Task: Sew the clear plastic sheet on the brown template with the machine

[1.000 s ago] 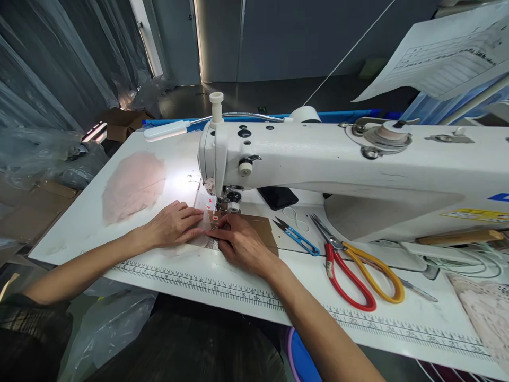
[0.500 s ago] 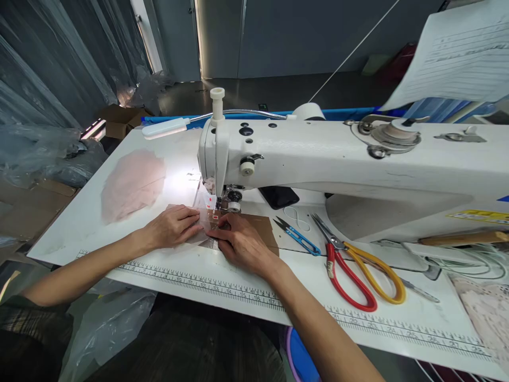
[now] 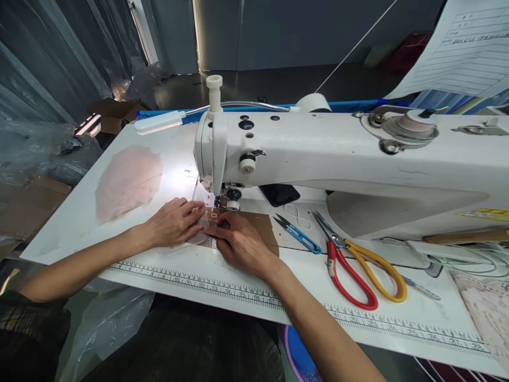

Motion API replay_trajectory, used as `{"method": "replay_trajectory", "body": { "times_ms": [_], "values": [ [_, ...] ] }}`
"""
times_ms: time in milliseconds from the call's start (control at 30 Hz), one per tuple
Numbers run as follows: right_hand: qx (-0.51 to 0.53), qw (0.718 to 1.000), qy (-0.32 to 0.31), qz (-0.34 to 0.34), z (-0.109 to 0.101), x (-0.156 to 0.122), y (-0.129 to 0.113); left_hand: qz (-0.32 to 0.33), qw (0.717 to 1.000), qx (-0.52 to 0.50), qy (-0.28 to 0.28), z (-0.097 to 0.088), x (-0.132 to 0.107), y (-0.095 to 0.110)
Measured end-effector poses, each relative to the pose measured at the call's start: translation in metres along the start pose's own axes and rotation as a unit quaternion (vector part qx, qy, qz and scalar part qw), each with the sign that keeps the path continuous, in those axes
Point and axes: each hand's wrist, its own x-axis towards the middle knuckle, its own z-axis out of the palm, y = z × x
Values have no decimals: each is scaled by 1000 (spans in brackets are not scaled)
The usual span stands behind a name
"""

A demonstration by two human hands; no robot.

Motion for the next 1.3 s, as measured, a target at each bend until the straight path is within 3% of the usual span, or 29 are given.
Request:
{"method": "replay_trajectory", "body": {
  "times_ms": [200,467,900,1300],
  "values": [
    [-3,1000,13,16,3,-1,3,37,998,27,-47,-1,15,-10],
    [-41,997,25,62,7,-2,10,27,992,-60,-107,1,35,-30],
    [-27,996,41,78,8,-1,9,32,994,-80,-62,14,28,-29],
    [-17,993,43,109,11,-2,10,15,997,-56,-55,12,30,-21]
  ]
}}
